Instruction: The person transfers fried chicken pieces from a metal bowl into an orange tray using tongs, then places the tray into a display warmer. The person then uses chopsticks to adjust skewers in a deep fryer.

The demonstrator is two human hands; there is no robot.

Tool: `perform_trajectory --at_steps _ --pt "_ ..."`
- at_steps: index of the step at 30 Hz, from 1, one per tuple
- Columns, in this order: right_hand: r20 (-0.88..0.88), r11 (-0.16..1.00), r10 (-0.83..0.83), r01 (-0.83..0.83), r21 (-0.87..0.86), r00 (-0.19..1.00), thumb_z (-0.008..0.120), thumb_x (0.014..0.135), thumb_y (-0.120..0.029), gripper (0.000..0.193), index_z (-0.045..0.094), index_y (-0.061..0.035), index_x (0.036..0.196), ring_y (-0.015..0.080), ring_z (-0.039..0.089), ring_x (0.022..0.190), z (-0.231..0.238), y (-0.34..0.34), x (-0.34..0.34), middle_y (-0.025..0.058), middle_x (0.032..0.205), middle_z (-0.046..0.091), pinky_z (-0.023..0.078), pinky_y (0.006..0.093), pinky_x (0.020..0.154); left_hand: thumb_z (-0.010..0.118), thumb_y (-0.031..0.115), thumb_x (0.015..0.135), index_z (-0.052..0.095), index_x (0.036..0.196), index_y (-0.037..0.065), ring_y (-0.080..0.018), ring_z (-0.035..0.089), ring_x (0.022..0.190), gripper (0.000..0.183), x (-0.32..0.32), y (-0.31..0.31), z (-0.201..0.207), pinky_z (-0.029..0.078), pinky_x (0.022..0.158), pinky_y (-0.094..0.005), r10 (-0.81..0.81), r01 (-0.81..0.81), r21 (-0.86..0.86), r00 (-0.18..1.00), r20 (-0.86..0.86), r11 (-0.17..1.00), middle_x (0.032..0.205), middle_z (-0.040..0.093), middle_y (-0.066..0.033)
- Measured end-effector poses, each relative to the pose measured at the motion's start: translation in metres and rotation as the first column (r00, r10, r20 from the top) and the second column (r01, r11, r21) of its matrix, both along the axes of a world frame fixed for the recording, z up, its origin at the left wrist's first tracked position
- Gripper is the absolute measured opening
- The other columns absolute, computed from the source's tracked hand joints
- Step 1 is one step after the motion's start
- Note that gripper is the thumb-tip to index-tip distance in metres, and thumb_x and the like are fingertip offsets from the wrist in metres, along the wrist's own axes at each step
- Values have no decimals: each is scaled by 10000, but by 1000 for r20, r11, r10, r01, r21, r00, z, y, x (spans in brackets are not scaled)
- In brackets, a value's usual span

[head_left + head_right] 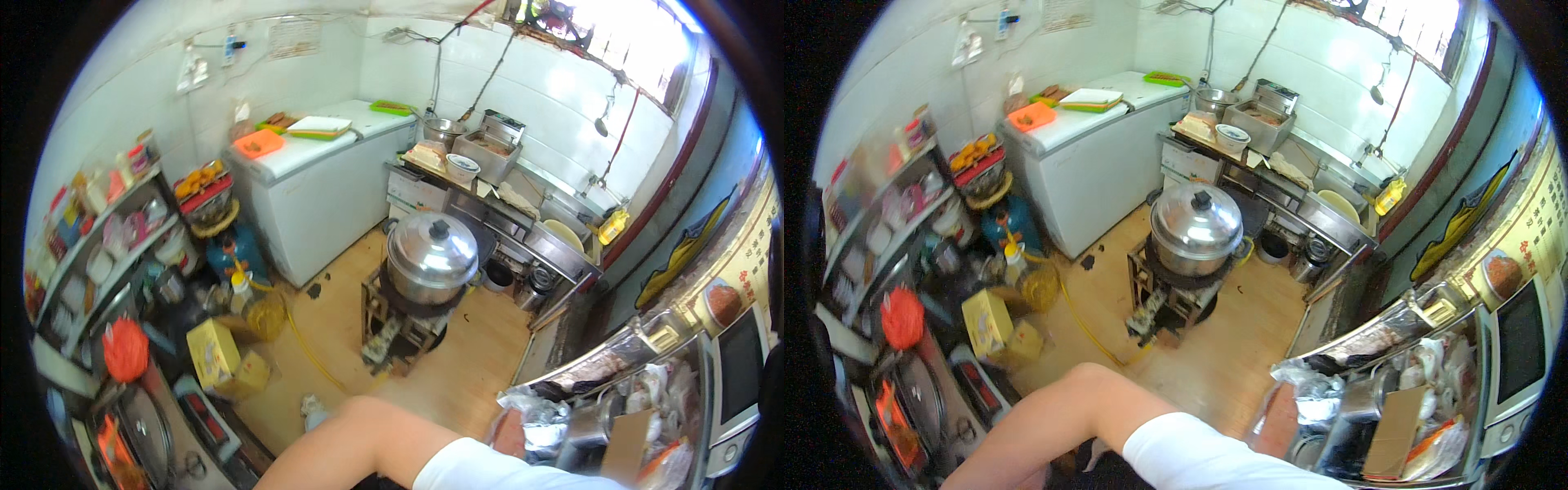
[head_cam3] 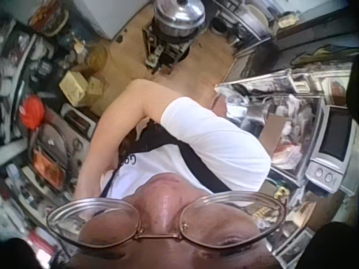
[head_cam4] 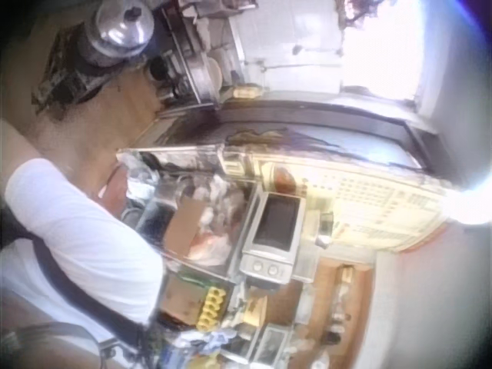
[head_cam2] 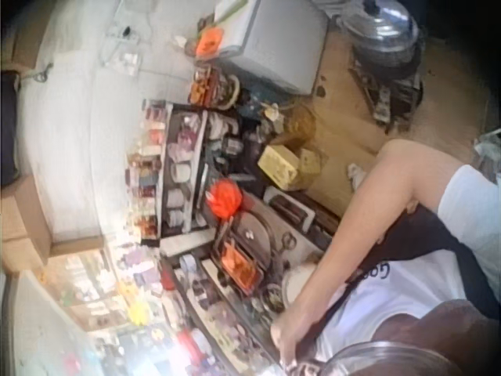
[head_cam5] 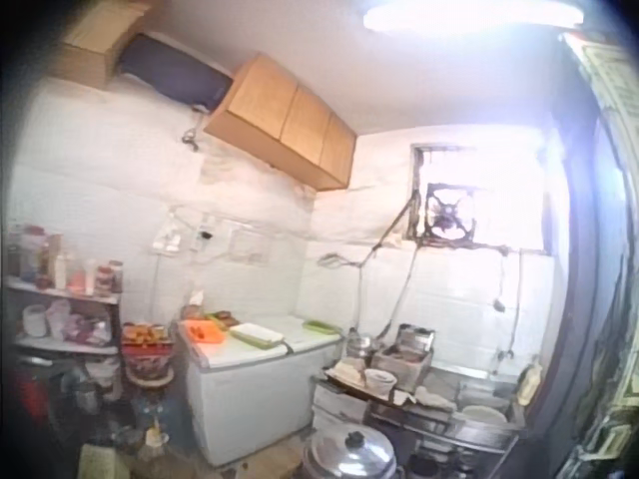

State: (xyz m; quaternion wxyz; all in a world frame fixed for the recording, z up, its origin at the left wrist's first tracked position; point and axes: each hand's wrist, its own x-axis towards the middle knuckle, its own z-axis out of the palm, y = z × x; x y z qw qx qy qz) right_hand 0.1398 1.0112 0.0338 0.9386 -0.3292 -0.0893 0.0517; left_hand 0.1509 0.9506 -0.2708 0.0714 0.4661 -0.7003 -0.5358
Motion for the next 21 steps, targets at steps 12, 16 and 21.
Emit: perform_trajectory --at_steps 12,16,21 --pt "563 453 -365 669 -588 742 617 831 -187 207 634 3 750 195 579 546 47 -422 -50 108 615 591 459 321 489 596 248 832 604 1003 64 -335 637 781 251 -70 -370 61 517 686 -382 -465 476 -58 873 147 877 912 612 -162" --pt "639 48 -511 761 -647 575 609 832 -197 240 626 9 710 181 563 496 41 -492 -115 88 556 575 447 313 459 597 252 829 588 1031 68 -339 632 799 273 -97 -440 74 516 690 -381 -615 630 -84 774 151 772 951 596 -164" --pt "469 -208 -882 859 -467 42 649 793 -183 162 604 -31 766 174 523 617 16 -501 -286 64 673 559 418 312 578 599 256 825 568 1065 73 -345 627 822 303 -133 -519 70 515 694 -379 -754 767 -74 641 142 638 1000 575 -168"
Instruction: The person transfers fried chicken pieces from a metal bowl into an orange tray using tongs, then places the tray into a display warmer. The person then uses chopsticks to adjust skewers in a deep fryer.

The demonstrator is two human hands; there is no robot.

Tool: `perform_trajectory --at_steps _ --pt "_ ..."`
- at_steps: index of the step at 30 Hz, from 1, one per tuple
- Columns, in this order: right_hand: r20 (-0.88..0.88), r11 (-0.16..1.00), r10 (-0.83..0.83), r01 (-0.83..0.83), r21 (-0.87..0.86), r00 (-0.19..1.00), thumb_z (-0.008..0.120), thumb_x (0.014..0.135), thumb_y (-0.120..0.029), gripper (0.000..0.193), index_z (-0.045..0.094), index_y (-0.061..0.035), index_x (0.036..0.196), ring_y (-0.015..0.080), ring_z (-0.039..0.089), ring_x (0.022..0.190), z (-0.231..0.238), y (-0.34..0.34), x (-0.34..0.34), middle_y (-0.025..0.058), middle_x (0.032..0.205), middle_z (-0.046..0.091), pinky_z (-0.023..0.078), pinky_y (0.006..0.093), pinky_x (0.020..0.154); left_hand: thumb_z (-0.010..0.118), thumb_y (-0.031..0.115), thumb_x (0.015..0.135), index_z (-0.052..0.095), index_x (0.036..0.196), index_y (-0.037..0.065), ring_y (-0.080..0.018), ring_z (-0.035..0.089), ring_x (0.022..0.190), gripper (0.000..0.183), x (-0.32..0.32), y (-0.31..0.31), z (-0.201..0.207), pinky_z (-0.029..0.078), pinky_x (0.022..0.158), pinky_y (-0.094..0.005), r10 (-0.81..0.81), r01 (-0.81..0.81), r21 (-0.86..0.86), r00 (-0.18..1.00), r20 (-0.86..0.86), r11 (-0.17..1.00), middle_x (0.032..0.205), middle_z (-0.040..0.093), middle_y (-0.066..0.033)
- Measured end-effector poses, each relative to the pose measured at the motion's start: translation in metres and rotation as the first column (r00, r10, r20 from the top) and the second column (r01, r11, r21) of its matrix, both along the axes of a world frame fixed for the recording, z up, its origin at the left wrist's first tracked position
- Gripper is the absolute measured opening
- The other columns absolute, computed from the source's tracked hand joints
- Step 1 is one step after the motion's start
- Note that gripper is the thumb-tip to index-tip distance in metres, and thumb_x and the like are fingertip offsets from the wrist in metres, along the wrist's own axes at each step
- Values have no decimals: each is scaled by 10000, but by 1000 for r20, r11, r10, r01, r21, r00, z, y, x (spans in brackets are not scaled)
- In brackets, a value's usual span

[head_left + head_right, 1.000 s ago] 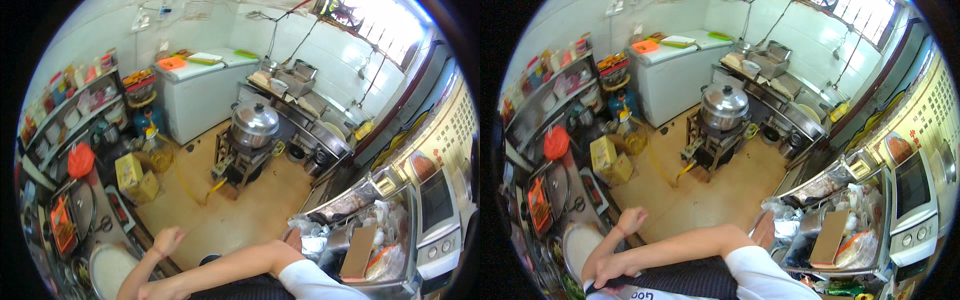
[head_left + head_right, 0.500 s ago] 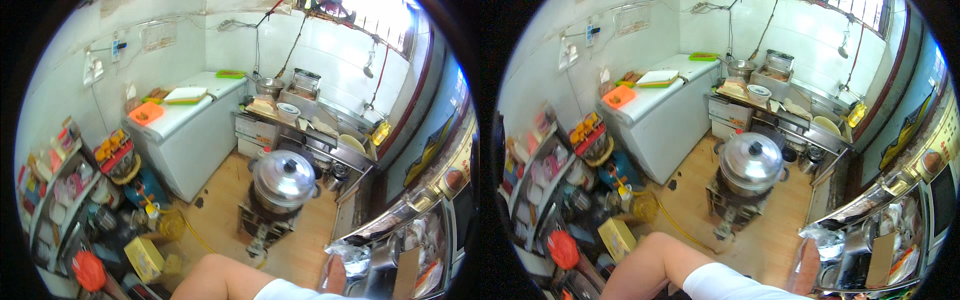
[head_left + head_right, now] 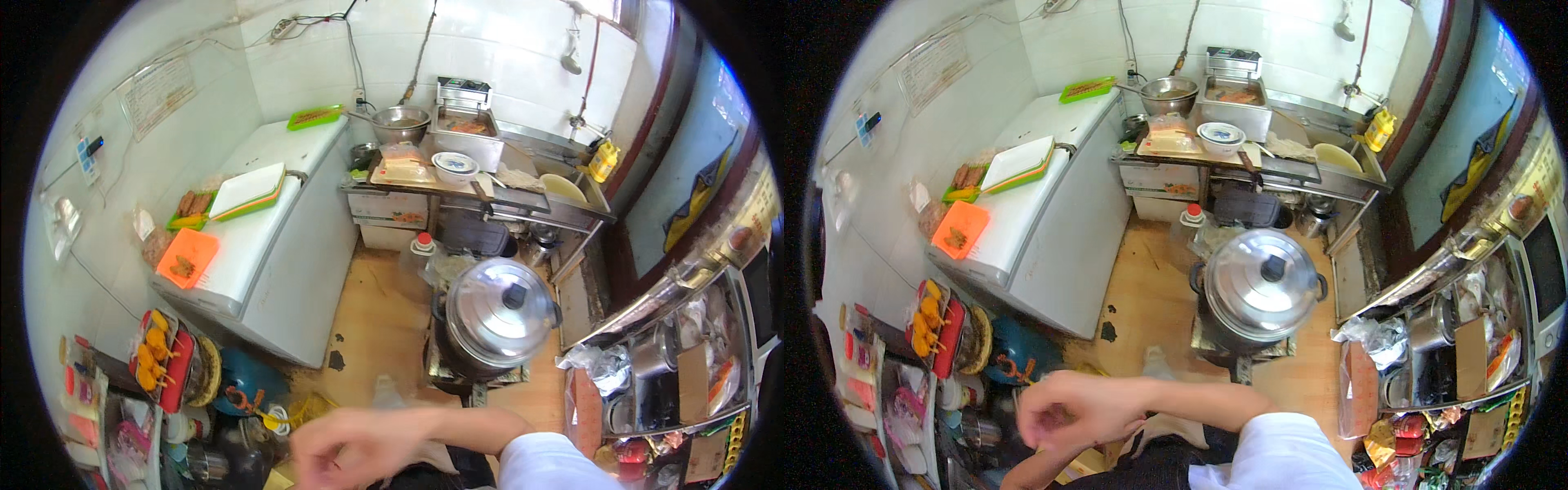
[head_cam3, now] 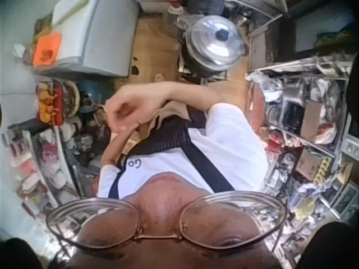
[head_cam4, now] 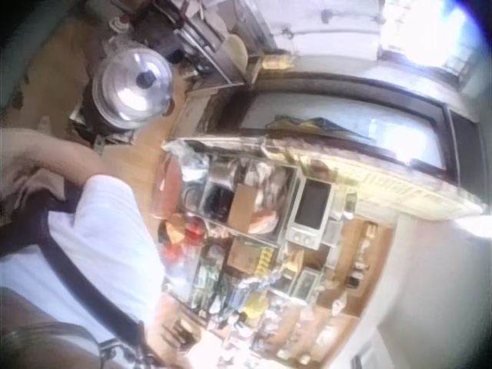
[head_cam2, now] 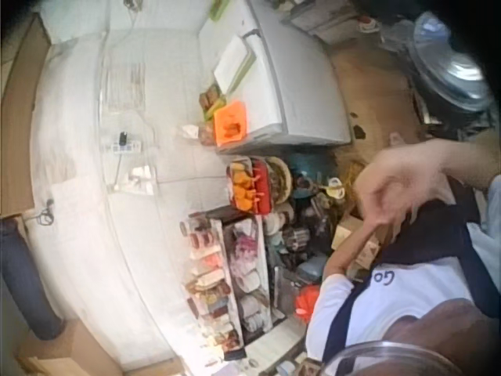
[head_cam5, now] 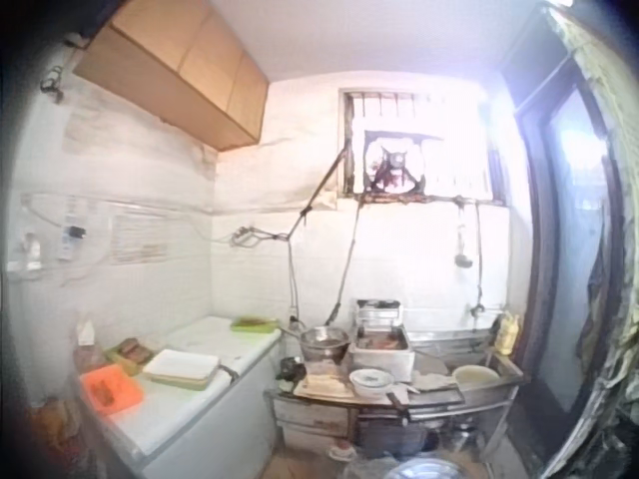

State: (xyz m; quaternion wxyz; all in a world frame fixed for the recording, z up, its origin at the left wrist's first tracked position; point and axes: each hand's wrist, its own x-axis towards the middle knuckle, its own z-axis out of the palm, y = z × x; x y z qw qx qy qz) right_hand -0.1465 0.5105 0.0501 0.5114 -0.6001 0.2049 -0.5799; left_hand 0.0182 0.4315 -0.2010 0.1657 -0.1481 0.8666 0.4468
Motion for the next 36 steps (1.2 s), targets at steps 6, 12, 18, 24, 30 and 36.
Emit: perform_trajectory --at_steps 6,12,18,24,30,36 --pt "230 735 27 137 -665 973 600 848 -120 62 661 -114 843 232 505 704 27 -50 -119 93 822 535 381 339 628 602 262 821 544 1107 79 -351 620 849 344 -102 -120 0 513 700 -378 -127 127 -58 992 -3 990 1059 551 -172" --pt "289 762 -302 413 -499 908 693 756 -100 147 645 -114 894 180 438 654 53 -114 -205 20 766 458 331 311 602 552 254 859 636 960 27 -350 629 767 262 -266 -222 30 499 684 -424 -177 166 -124 981 -83 978 857 650 -184" --pt "199 933 -359 355 56 912 792 649 -147 300 573 -17 807 219 468 676 37 -143 -265 60 799 518 347 309 600 570 231 848 655 957 32 -314 643 771 242 -398 -277 -23 506 703 -403 -218 211 -95 973 -75 973 869 669 -158" --pt "-59 721 -621 599 349 782 584 858 -100 202 611 5 1029 209 543 851 -160 -207 -354 126 942 579 425 296 731 584 257 825 680 955 33 -317 642 874 276 -482 -351 -239 501 771 -396 -267 331 -156 905 332 931 936 663 -187" --pt "-517 -352 -638 380 855 571 591 868 -260 304 628 -16 1046 212 611 830 -549 -317 -352 124 958 653 477 318 727 551 221 834 655 1050 29 -314 622 960 307 -488 -380 -479 487 825 -390 58 119 -248 794 605 961 1080 632 -183" --pt "-827 -364 -394 759 540 400 591 848 -232 271 629 8 968 282 642 793 -765 -275 -313 163 860 663 497 366 709 561 162 842 615 1098 31 -281 567 1067 293 -533 -421 -655 458 896 -397 38 229 -446 857 514 865 1159 594 -135"
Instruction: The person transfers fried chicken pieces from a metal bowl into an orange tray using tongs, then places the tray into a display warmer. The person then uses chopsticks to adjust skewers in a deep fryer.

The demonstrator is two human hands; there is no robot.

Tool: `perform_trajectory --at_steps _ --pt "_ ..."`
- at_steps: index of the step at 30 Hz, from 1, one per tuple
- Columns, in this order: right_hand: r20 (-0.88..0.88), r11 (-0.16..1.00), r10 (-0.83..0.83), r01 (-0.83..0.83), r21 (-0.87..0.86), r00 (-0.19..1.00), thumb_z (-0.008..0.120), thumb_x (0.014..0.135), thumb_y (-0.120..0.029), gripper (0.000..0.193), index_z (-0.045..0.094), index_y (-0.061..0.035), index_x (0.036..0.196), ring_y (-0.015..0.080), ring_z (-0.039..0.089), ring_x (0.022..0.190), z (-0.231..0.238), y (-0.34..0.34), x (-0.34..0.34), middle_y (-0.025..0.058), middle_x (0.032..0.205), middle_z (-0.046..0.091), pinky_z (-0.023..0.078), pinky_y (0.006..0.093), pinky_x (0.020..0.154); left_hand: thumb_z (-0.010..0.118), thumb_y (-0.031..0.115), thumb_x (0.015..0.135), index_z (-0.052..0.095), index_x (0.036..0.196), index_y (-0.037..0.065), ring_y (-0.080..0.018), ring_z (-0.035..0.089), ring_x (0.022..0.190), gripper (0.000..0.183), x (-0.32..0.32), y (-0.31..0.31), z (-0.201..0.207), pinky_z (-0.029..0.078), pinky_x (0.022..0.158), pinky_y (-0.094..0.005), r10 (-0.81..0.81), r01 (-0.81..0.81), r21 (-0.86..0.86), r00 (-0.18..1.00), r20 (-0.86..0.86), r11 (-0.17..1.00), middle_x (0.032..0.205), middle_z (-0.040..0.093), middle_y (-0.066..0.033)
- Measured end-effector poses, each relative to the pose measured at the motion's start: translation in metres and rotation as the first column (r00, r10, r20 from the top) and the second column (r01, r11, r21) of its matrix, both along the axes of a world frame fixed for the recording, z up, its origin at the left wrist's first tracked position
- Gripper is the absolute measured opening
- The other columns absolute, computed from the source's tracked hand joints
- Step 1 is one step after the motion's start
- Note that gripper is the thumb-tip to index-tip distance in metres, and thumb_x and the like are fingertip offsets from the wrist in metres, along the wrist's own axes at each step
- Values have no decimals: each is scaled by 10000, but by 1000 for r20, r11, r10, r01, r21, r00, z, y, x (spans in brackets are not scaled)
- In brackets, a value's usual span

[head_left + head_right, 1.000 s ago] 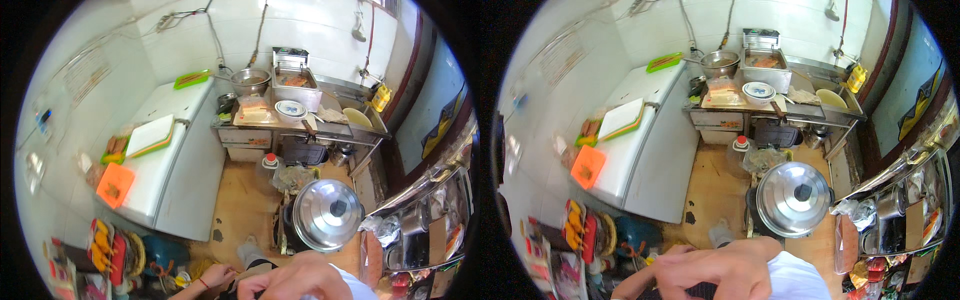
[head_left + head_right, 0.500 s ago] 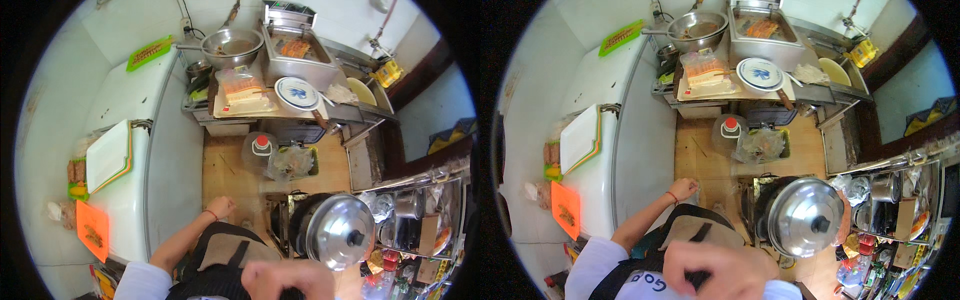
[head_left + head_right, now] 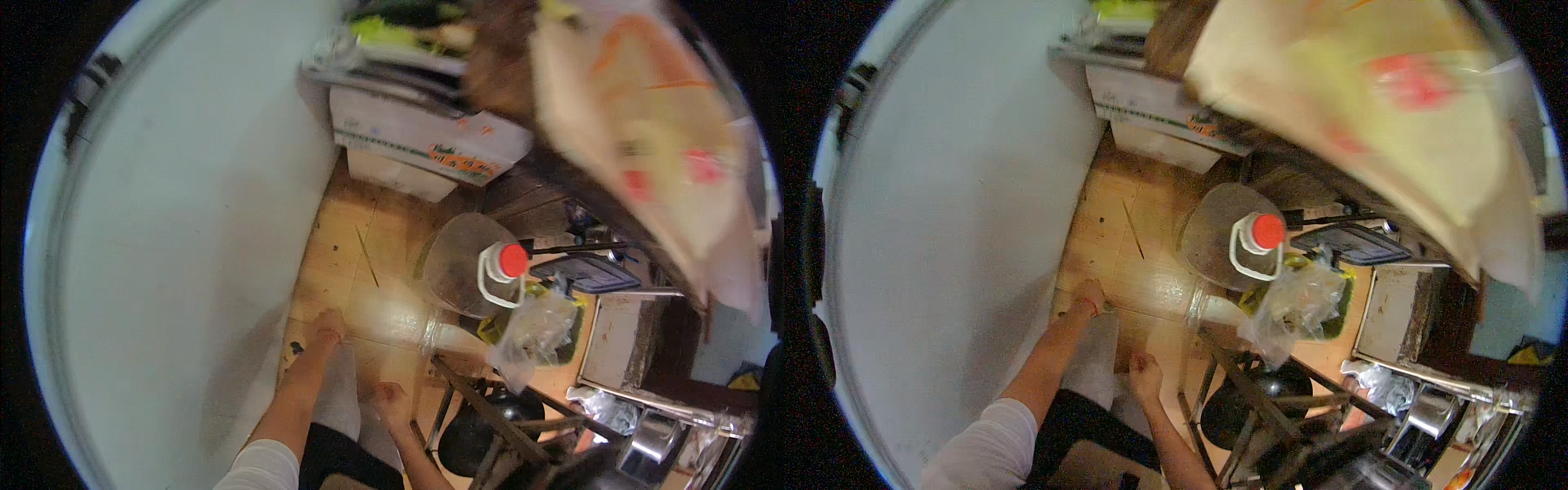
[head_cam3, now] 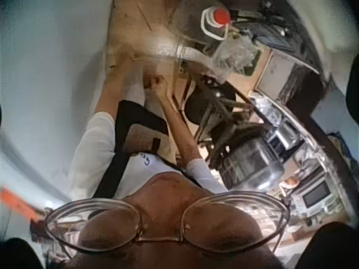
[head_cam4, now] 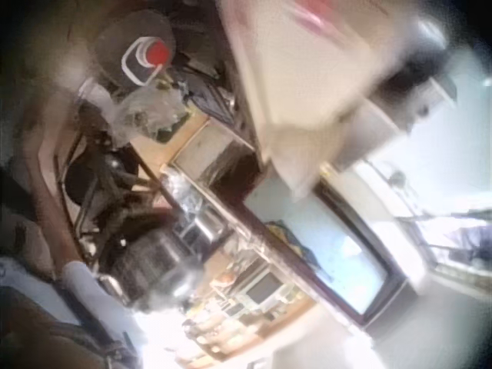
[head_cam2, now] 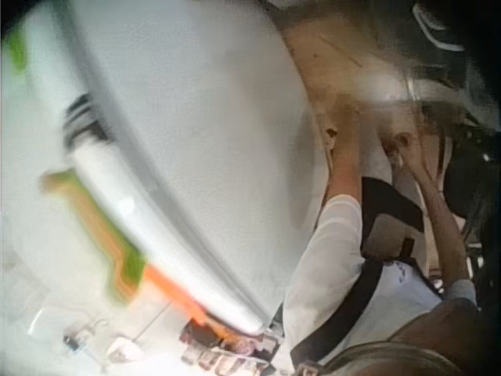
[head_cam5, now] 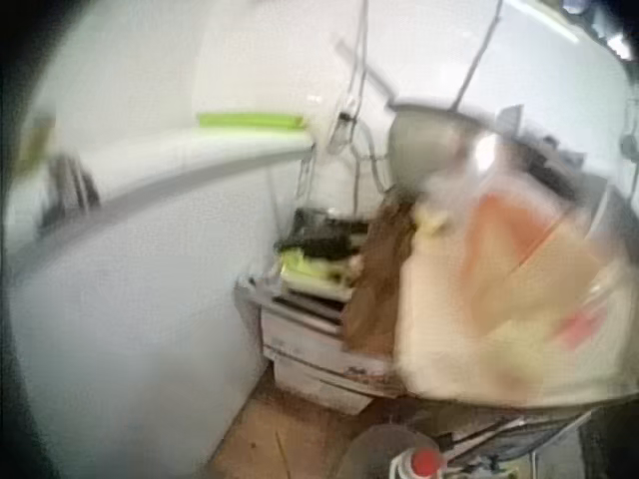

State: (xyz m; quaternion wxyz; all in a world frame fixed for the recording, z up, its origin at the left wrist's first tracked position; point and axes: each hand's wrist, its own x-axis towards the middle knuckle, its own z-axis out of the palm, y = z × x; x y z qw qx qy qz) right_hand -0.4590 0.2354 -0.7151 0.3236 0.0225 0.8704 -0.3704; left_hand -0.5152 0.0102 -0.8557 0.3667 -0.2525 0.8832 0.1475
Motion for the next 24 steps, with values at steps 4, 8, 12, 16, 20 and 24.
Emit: perform_trajectory --at_steps 4,8,12,16,20,24 --pt "115 979 -101 119 -162 988 554 878 -127 218 608 17 1032 201 638 744 -76 8 -7 87 795 641 494 275 681 480 159 891 489 1265 61 -257 417 1240 386 -47 -23 -88 362 1002 -446 -116 106 -181 992 -42 978 1331 450 -100" --pt "221 955 -173 218 -199 960 575 885 -109 177 612 11 1009 174 633 777 -100 15 -21 106 854 653 506 282 705 370 188 932 391 1358 73 -262 322 1310 441 -98 -29 -172 295 1030 -519 -329 141 -409 837 -436 901 1388 377 -97" --pt "287 954 -188 244 -174 939 561 907 -114 192 596 35 1023 196 631 832 -108 10 -43 114 890 623 517 294 762 397 191 908 458 1308 70 -272 386 1250 421 -136 -38 -236 311 990 -526 -599 284 -615 695 -397 736 1348 418 -121" --pt "212 963 -123 169 -211 969 563 905 -110 180 598 24 1020 189 633 812 -115 4 -55 109 913 624 513 291 756 412 219 893 556 1173 66 -296 444 1185 349 -146 -37 -266 308 995 -515 -710 497 -583 673 -209 643 1199 535 -128" --pt "233 966 -127 174 -191 964 581 898 -148 183 613 6 992 178 630 779 -115 7 -42 121 875 633 505 297 732 428 212 882 583 1112 64 -336 466 1155 313 -110 -37 -239 329 960 -508 -688 572 -416 693 -216 707 1098 588 -157" --pt "72 997 51 -55 51 996 606 861 -200 213 639 -13 956 242 641 774 -101 6 -17 160 843 651 507 342 702 411 288 923 499 1224 90 -371 533 1101 370 -54 -26 -136 410 921 -516 -83 100 169 991 -104 980 1155 575 -210"
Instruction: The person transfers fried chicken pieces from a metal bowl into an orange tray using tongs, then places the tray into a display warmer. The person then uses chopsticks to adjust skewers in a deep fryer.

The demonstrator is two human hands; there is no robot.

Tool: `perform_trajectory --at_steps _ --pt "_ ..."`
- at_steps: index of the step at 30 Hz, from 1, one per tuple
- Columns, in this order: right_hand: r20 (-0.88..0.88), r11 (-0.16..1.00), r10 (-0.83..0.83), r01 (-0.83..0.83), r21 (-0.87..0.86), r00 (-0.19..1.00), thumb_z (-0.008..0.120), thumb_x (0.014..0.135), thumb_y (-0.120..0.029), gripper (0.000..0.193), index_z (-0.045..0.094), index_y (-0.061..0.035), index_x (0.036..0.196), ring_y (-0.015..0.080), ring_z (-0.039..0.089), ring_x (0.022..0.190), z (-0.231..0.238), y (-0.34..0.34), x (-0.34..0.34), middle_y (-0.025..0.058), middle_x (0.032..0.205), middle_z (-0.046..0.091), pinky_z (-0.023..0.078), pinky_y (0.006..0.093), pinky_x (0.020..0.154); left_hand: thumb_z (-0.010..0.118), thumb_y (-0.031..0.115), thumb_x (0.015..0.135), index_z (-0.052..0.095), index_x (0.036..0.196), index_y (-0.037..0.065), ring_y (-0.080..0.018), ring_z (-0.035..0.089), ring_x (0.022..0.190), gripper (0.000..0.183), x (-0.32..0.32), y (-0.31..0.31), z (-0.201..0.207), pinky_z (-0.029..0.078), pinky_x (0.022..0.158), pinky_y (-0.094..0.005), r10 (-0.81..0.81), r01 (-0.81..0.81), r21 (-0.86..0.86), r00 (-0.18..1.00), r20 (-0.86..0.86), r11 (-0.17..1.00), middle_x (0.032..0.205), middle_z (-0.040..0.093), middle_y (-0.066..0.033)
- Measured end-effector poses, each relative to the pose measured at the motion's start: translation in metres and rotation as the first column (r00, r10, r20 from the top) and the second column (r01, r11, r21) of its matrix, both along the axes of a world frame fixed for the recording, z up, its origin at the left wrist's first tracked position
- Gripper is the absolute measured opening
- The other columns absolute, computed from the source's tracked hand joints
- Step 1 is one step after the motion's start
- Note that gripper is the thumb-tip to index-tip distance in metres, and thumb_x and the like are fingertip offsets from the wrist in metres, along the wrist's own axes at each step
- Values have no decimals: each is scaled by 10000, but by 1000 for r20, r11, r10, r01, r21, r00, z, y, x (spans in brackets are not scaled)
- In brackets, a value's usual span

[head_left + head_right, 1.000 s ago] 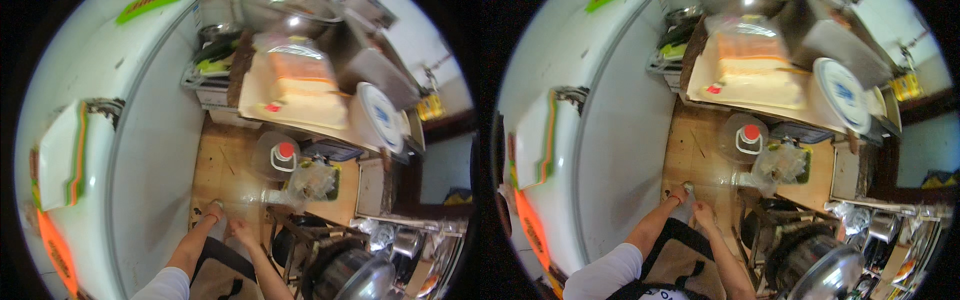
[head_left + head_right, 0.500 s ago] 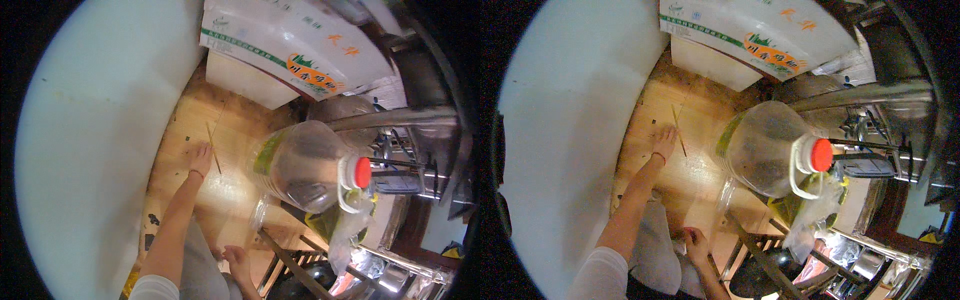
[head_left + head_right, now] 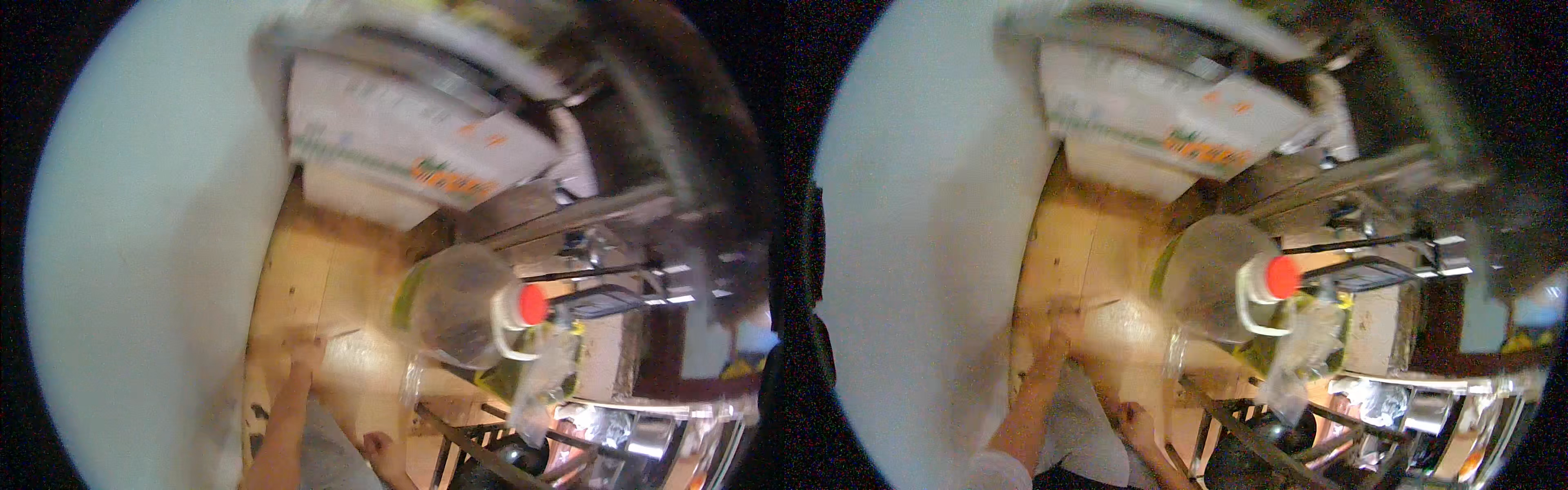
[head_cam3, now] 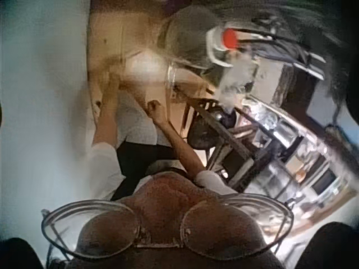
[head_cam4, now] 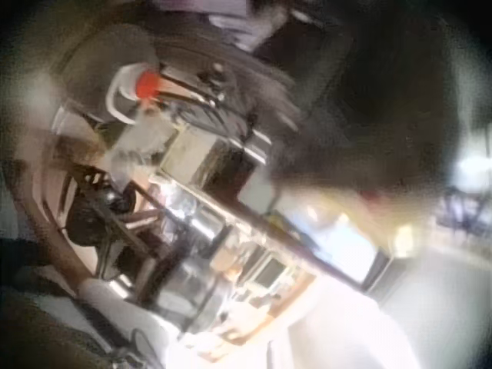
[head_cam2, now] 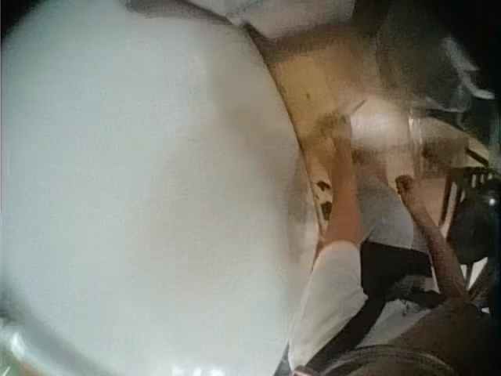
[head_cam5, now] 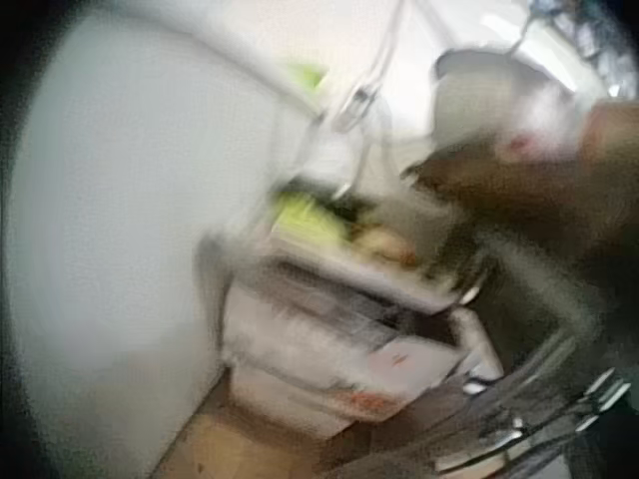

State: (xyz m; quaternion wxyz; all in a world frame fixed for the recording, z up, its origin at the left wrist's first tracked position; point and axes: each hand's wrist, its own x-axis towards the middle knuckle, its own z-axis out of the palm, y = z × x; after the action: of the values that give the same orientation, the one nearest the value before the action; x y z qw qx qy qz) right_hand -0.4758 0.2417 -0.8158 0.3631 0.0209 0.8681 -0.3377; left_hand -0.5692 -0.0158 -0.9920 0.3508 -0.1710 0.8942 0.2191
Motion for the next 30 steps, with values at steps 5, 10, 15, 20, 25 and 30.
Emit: perform_trajectory --at_steps 5,10,15,20,25,30 --pt "-153 991 27 -7 132 988 554 856 -246 263 648 -23 957 353 640 797 72 -14 20 207 860 655 510 407 718 457 161 898 446 1264 116 -315 584 970 369 61 24 172 482 833 -426 -17 9 -173 999 -47 985 1134 560 -164" --pt "-257 968 -248 229 -100 934 537 860 -273 281 661 -24 903 341 643 788 247 -6 -9 203 829 654 503 406 707 507 197 895 570 1095 64 -243 621 886 249 75 28 264 512 747 -352 12 40 -208 970 242 977 1002 628 -122" --pt "-601 817 -570 462 -344 560 619 830 -137 158 637 11 883 205 600 666 440 -11 -97 149 760 618 461 325 593 497 204 901 639 891 32 -260 632 792 223 85 58 345 506 672 -365 43 -42 -236 999 -3 971 866 665 -124" --pt "-998 981 35 189 45 55 679 714 -30 185 655 -72 893 253 530 720 588 5 -218 66 764 542 415 355 595 478 217 919 622 883 10 -268 632 691 255 85 105 503 472 632 -389 557 -471 296 705 -439 831 751 640 -171" --pt "-806 789 581 164 592 113 583 724 -212 123 664 -142 784 240 476 867 632 -13 -302 62 846 495 359 379 723 522 221 918 620 864 9 -194 602 608 241 79 122 628 456 568 -341 812 -462 699 496 -307 546 667 614 -121" --pt "-693 696 713 13 718 111 590 704 -224 130 674 -137 751 236 476 886 630 -16 -328 51 831 507 357 388 746 521 221 932 614 890 -3 -129 563 596 246 66 94 719 451 562 -301 803 -368 790 543 -245 490 635 594 -75"
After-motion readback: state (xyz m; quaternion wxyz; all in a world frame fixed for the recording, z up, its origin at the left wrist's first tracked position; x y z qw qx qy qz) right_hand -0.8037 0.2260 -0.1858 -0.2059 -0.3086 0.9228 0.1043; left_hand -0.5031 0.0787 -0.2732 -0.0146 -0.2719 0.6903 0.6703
